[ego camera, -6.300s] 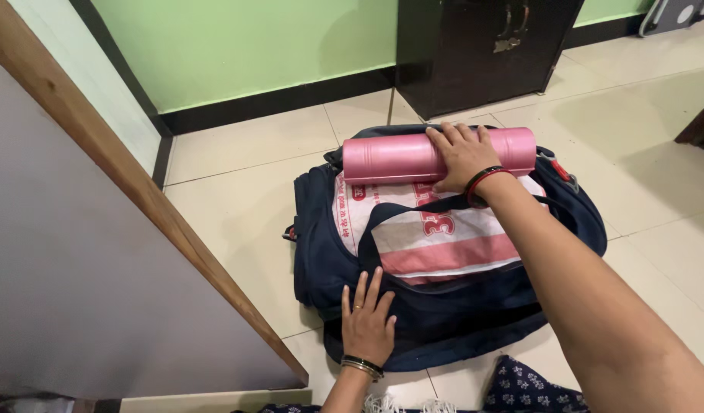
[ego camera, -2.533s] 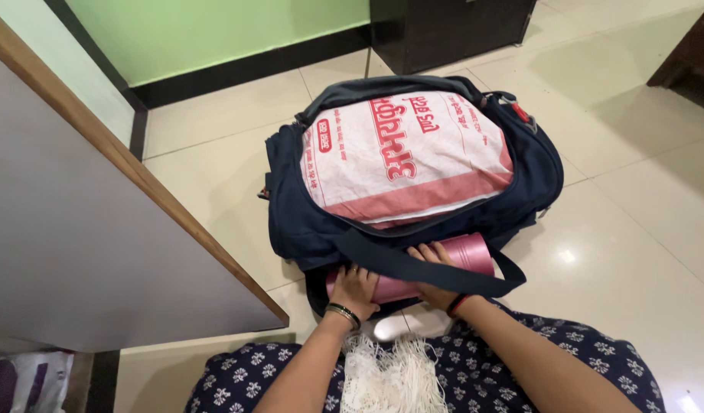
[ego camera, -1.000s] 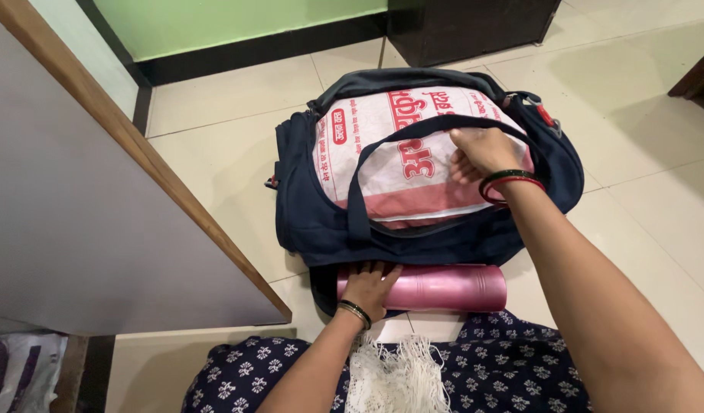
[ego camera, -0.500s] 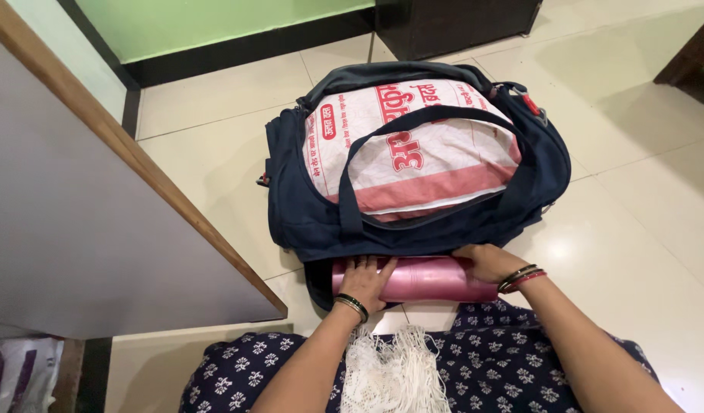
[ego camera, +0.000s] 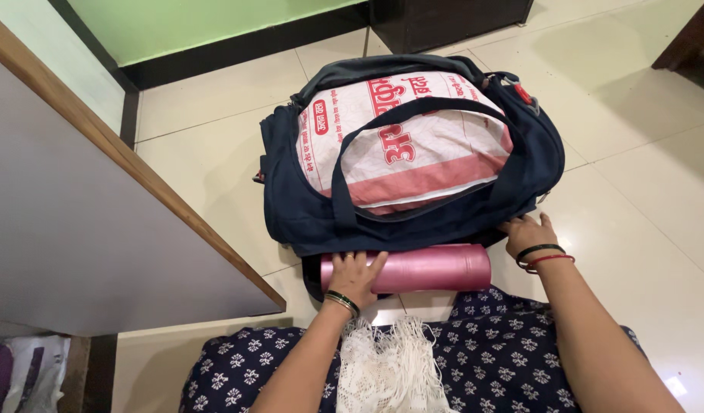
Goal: The person places a pink bottle into a duffle bag already containing a sack, then zips the bag closed by hand.
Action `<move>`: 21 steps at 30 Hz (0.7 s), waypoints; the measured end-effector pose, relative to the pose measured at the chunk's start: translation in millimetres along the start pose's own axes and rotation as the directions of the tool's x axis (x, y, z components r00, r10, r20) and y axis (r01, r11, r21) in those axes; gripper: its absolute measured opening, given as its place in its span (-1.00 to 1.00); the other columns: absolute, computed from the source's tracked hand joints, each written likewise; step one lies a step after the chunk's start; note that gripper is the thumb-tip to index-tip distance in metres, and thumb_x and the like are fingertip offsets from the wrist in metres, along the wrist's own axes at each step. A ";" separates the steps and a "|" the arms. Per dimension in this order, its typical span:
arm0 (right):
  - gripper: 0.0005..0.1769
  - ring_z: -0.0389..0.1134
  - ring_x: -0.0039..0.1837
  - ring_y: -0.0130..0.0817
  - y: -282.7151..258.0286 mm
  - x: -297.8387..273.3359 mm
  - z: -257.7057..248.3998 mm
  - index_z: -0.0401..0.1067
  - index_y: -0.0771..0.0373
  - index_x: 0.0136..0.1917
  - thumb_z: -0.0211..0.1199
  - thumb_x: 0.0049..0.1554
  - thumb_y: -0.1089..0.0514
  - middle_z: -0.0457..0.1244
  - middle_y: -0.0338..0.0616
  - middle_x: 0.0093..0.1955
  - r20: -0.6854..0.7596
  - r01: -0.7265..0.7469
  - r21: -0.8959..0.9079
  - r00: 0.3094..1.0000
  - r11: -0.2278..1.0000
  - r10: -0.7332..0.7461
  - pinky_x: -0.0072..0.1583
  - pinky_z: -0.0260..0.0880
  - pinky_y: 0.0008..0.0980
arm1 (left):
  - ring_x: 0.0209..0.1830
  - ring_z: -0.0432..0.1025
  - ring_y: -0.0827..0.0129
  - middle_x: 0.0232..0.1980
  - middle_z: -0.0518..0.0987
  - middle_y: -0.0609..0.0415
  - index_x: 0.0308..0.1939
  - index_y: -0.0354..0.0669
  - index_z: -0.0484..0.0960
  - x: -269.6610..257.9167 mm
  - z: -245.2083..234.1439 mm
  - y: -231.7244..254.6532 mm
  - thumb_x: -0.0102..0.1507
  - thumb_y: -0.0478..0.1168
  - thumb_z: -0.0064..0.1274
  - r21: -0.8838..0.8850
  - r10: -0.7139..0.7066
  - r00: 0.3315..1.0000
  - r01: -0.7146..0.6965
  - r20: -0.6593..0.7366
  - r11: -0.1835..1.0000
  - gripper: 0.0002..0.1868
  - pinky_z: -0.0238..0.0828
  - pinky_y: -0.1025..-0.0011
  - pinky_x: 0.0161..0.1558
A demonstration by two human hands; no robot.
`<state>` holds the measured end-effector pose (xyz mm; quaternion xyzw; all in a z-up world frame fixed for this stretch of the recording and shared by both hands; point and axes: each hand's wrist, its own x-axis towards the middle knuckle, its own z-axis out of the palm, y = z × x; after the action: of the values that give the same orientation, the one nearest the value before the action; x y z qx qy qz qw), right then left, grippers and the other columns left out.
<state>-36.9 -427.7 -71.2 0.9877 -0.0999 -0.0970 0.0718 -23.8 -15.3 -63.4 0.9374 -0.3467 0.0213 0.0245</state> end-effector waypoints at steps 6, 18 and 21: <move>-0.48 0.22 0.51 -0.32 11.3 15.1 33.9 0.51 -0.22 0.31 0.01 0.16 0.16 0.31 -0.24 0.40 0.047 0.032 0.045 0.998 0.999 -0.034 0.55 0.08 -0.11 | 0.30 0.26 -0.19 0.30 0.37 -0.24 0.46 0.28 0.24 -8.8 -21.0 -3.0 -0.15 0.05 0.48 0.027 -0.093 0.996 0.093 -0.015 0.995 0.13 0.12 -0.27 0.23; -0.58 0.42 0.29 -0.21 -33.1 -32.0 -18.8 0.58 -0.16 0.21 0.30 0.08 -0.14 0.47 -0.12 0.12 0.204 0.159 0.220 0.957 0.963 -0.205 0.62 -0.04 -0.15 | 0.40 0.15 -0.22 0.38 0.29 -0.25 0.46 0.27 0.21 -1.5 -17.9 -0.2 -0.16 0.09 0.50 0.022 -0.141 0.990 0.141 -0.032 0.990 0.16 -0.01 -0.35 0.32; -0.43 0.39 0.32 -0.13 -36.7 -30.5 -11.7 0.46 -0.04 0.30 0.33 0.06 -0.20 0.42 -0.01 0.17 0.175 0.125 0.239 0.970 0.963 -0.170 0.58 0.00 -0.12 | 0.42 0.14 -0.21 0.39 0.29 -0.25 0.46 0.24 0.23 3.6 -7.4 0.8 -0.16 0.05 0.50 -0.020 -0.141 0.989 0.141 -0.046 0.990 0.15 -0.04 -0.35 0.34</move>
<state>-57.1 -384.2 -60.3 0.9799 -0.0425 -0.1859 -0.0585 -21.7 -17.8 -55.8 0.9586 -0.2790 0.0386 0.0419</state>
